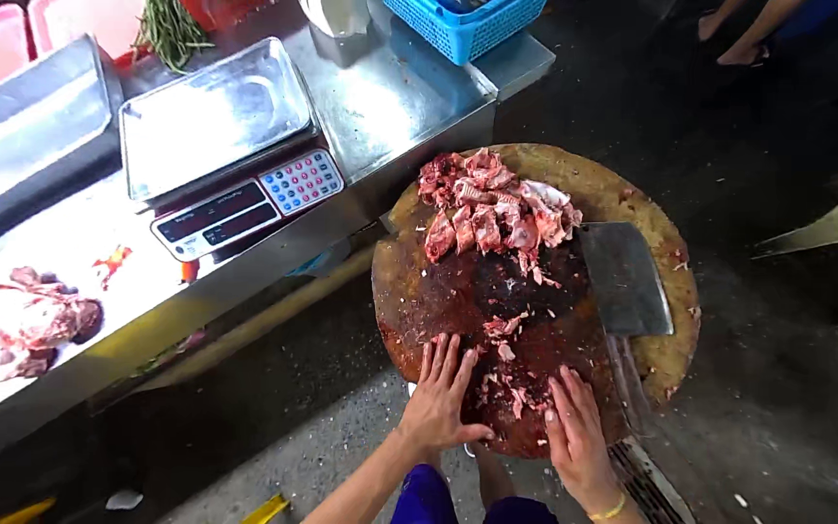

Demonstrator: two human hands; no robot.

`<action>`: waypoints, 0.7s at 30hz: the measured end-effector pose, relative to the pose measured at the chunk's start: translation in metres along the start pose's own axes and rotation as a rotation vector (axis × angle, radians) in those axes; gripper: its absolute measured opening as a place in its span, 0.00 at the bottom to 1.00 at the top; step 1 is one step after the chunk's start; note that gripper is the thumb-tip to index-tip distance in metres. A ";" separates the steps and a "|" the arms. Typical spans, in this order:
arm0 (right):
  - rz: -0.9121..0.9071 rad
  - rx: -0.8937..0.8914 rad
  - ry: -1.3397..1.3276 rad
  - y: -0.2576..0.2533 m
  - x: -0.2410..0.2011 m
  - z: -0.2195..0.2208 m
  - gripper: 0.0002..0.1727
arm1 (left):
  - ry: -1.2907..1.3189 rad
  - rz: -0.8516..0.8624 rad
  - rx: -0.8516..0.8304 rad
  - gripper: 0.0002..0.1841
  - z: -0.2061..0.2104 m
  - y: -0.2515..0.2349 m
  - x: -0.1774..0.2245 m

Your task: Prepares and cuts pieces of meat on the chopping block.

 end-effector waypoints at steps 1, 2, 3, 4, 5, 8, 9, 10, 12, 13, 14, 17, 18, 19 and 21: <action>0.015 0.016 0.015 -0.005 -0.005 0.008 0.32 | -0.073 -0.038 -0.006 0.65 0.006 0.010 0.003; 0.021 0.025 -0.011 -0.019 -0.011 0.019 0.33 | -0.110 -0.078 0.006 0.64 0.008 0.007 0.008; 0.008 0.036 -0.067 -0.038 -0.017 0.030 0.32 | -0.119 -0.110 0.018 0.61 0.009 -0.007 0.012; -0.008 0.036 -0.135 -0.062 -0.020 0.037 0.31 | -0.098 -0.127 0.031 0.57 0.010 -0.028 0.017; -0.013 0.017 -0.194 -0.089 -0.019 0.042 0.31 | -0.052 -0.125 0.038 0.52 0.011 -0.049 0.022; -0.031 -0.134 -0.246 -0.151 -0.005 0.047 0.29 | 0.288 -0.032 0.062 0.43 0.010 -0.085 0.029; -0.070 -0.211 -0.235 -0.155 -0.003 0.049 0.29 | 0.490 -0.029 0.090 0.38 0.006 -0.082 0.027; -0.125 -0.285 -0.227 -0.151 -0.004 0.051 0.29 | 0.678 -0.066 0.152 0.34 -0.001 -0.073 0.019; -0.226 -0.381 -0.213 -0.121 -0.013 0.050 0.29 | 0.919 -0.258 0.288 0.29 -0.013 -0.038 -0.006; -0.248 -0.390 -0.189 -0.098 -0.018 0.048 0.29 | 0.997 -0.385 0.351 0.28 -0.016 -0.014 -0.020; -0.259 -0.378 -0.131 -0.075 -0.022 0.046 0.31 | 1.054 -0.506 0.427 0.27 -0.021 0.009 -0.032; -0.246 -0.280 0.110 -0.044 -0.033 0.059 0.51 | 1.145 -0.759 0.632 0.26 -0.030 0.076 -0.053; -0.236 -0.249 0.163 -0.049 -0.038 0.068 0.55 | 1.159 -0.819 0.654 0.25 -0.029 0.094 -0.056; -0.221 -0.232 0.181 -0.061 -0.043 0.077 0.55 | 1.161 -0.874 0.650 0.23 -0.026 0.110 -0.057; -0.205 -0.251 0.202 -0.084 -0.050 0.098 0.44 | 1.140 -0.962 0.570 0.20 -0.015 0.138 -0.049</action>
Point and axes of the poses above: each hand's wrist, its own y-axis away from the middle knuckle, its own z-axis out of the palm, x = y × z, the point moved 10 cm from there along -y, towards the middle knuckle, and after that the axes turned 13 degrees about -y, right-handed, at the moved point
